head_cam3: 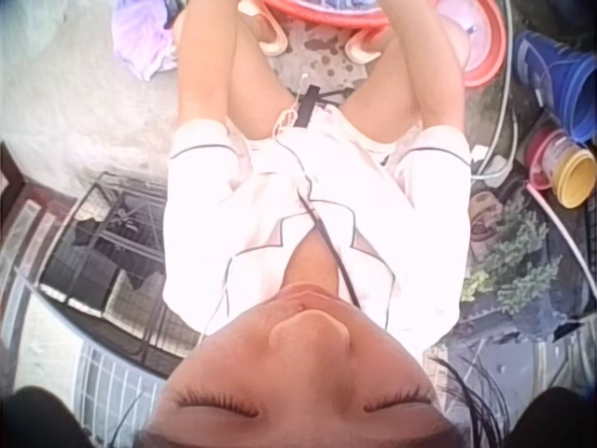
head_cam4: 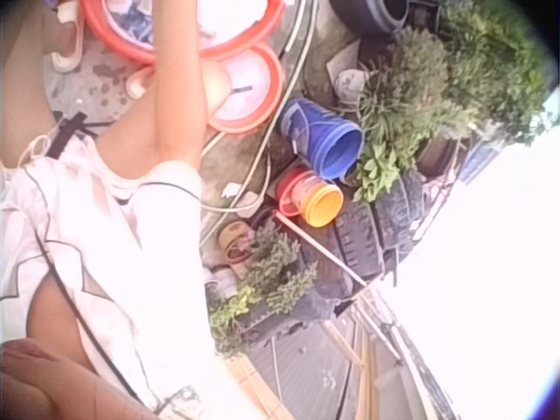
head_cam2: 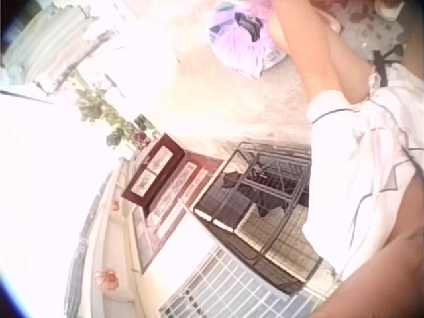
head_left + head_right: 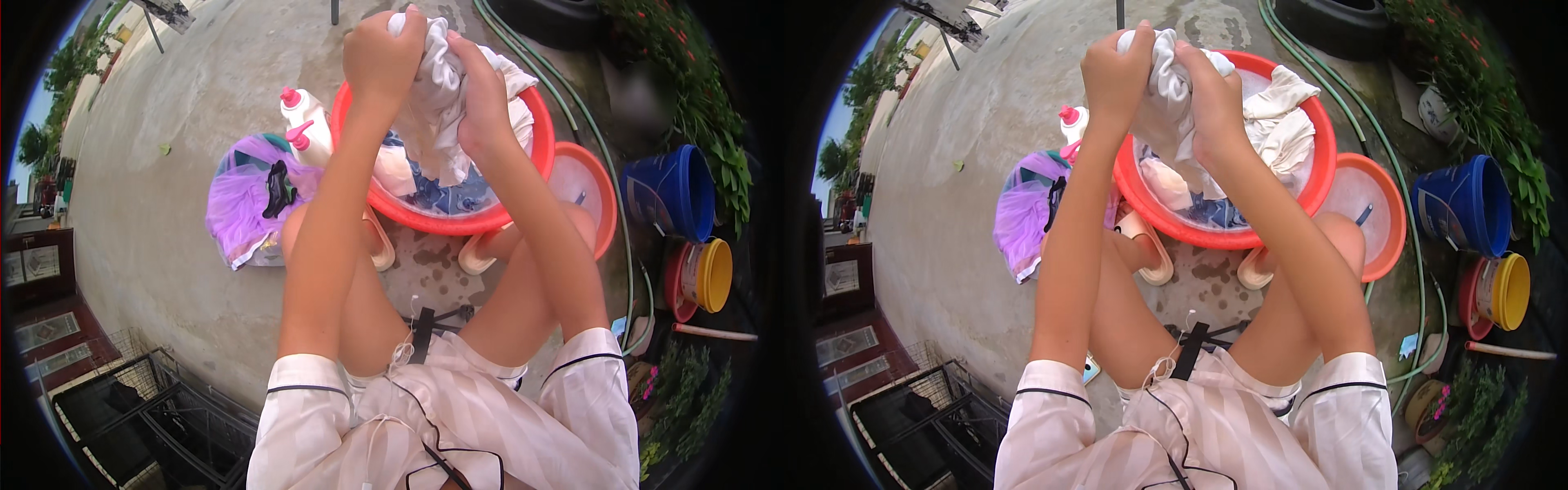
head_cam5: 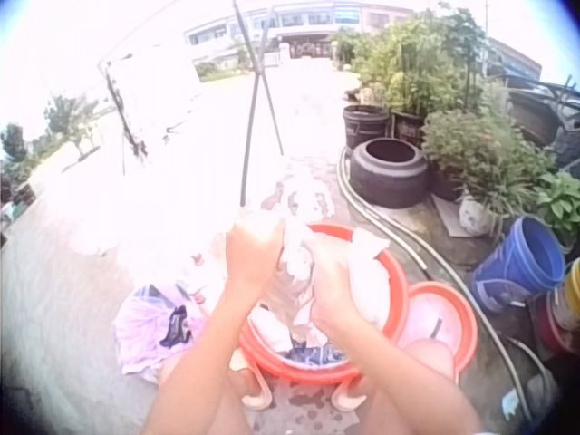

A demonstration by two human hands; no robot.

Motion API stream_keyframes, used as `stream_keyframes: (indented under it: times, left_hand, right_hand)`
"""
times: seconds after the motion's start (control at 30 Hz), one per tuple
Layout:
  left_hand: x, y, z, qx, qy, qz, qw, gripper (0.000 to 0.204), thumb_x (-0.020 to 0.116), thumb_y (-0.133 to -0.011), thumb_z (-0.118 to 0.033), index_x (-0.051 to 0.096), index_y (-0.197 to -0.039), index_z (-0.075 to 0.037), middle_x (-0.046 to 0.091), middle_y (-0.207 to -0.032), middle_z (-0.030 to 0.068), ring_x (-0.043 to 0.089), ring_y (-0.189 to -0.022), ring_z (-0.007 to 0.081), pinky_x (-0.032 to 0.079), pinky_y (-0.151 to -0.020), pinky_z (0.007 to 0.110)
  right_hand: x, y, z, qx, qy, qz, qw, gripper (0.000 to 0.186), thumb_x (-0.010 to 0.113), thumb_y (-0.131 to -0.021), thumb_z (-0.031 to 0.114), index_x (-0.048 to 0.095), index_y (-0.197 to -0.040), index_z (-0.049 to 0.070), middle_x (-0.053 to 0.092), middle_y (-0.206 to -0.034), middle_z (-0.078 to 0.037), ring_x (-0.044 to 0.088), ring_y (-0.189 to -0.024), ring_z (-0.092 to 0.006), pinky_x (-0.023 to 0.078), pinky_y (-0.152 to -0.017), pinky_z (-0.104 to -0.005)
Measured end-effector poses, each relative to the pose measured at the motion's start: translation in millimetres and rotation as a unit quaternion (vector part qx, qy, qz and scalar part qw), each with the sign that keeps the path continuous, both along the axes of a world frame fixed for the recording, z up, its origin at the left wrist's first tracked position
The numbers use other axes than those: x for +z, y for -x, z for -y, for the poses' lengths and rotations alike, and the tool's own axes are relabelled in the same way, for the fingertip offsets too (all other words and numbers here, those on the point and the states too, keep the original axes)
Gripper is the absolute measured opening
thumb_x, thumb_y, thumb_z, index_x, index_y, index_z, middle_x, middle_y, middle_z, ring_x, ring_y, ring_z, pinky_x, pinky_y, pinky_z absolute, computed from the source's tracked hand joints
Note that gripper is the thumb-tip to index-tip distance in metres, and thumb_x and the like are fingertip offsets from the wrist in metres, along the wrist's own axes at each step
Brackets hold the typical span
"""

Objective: The person lifts a shirt from a basin of soapy water and wrings it out by hand.

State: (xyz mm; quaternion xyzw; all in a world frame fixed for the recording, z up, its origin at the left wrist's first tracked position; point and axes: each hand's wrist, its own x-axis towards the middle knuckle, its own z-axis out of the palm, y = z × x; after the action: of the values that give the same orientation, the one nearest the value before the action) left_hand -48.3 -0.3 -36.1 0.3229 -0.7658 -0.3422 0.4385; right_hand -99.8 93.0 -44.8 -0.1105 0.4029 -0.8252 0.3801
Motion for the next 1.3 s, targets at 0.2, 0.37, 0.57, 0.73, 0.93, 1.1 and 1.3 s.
stream_keyframes:
  times: [0.2,0.37,0.57,0.73,0.93,1.1,1.3]
  left_hand:
    - [1.2,4.4,-27.1,-0.042,0.013,0.045,0.998,0.035,0.059,-0.079,-0.031,0.063,-0.069,0.001,0.057,-0.055,0.0138,0.052,-0.047,0.0205,0.041,-0.050,0.033]
    - [-2.8,1.9,-54.5,-0.110,0.124,0.068,0.984,0.034,0.059,-0.079,-0.032,0.064,-0.072,0.001,0.057,-0.055,0.0144,0.054,-0.048,0.0208,0.042,-0.050,0.032]
    - [7.6,-0.2,-21.0,-0.056,-0.016,0.036,0.998,0.036,0.059,-0.079,-0.033,0.065,-0.071,0.002,0.059,-0.056,0.0119,0.056,-0.051,0.0204,0.043,-0.053,0.032]
    - [3.7,0.6,7.8,0.034,-0.051,0.076,0.995,0.039,0.058,-0.079,-0.035,0.064,-0.069,0.002,0.059,-0.056,0.0104,0.056,-0.052,0.0204,0.043,-0.055,0.033]
    - [-11.4,17.7,-12.5,0.013,0.029,0.038,0.999,0.038,0.058,-0.079,-0.035,0.063,-0.069,0.001,0.059,-0.056,0.0137,0.055,-0.050,0.0239,0.042,-0.053,0.035]
    - [-1.7,9.8,-54.0,-0.100,0.042,0.061,0.992,0.035,0.058,-0.079,-0.033,0.064,-0.071,0.001,0.058,-0.057,0.0154,0.056,-0.050,0.0269,0.043,-0.051,0.035]
    - [-4.5,14.2,-47.2,-0.097,0.037,0.040,0.994,0.034,0.058,-0.078,-0.032,0.063,-0.069,0.001,0.056,-0.055,0.0153,0.053,-0.048,0.0249,0.042,-0.051,0.034]
  right_hand:
    - [1.2,18.0,-1.4,-0.019,-0.019,0.093,0.995,0.023,0.057,-0.083,0.026,0.058,-0.087,0.004,0.061,-0.080,-0.006,0.061,-0.074,-0.0163,0.049,-0.065,-0.0293]
    - [-15.0,43.4,-2.8,0.098,0.030,0.111,0.989,0.028,0.059,-0.081,0.032,0.055,-0.088,0.005,0.059,-0.079,-0.006,0.060,-0.070,-0.0196,0.050,-0.064,-0.0315]
    - [-4.2,19.1,2.1,0.023,-0.008,0.064,0.998,0.022,0.056,-0.085,0.026,0.057,-0.088,0.003,0.062,-0.082,-0.007,0.062,-0.072,-0.0158,0.050,-0.066,-0.0304]
    - [-2.6,2.2,2.3,0.038,-0.009,0.015,0.999,0.022,0.057,-0.085,0.023,0.061,-0.091,0.002,0.063,-0.085,-0.005,0.061,-0.074,-0.0129,0.049,-0.067,-0.0272]
    - [-10.7,16.4,3.9,-0.017,-0.029,0.106,0.994,0.026,0.058,-0.083,0.028,0.060,-0.091,0.004,0.063,-0.088,-0.007,0.061,-0.077,-0.0175,0.049,-0.069,-0.0313]
    - [-5.4,47.9,-9.0,0.022,-0.045,0.123,0.991,0.029,0.052,-0.085,0.033,0.058,-0.091,0.005,0.063,-0.086,-0.008,0.062,-0.076,-0.0199,0.050,-0.069,-0.0353]
    - [-12.9,44.5,-3.5,-0.002,-0.052,0.091,0.994,0.023,0.054,-0.085,0.028,0.057,-0.085,0.005,0.062,-0.079,-0.006,0.062,-0.071,-0.0170,0.050,-0.063,-0.0295]
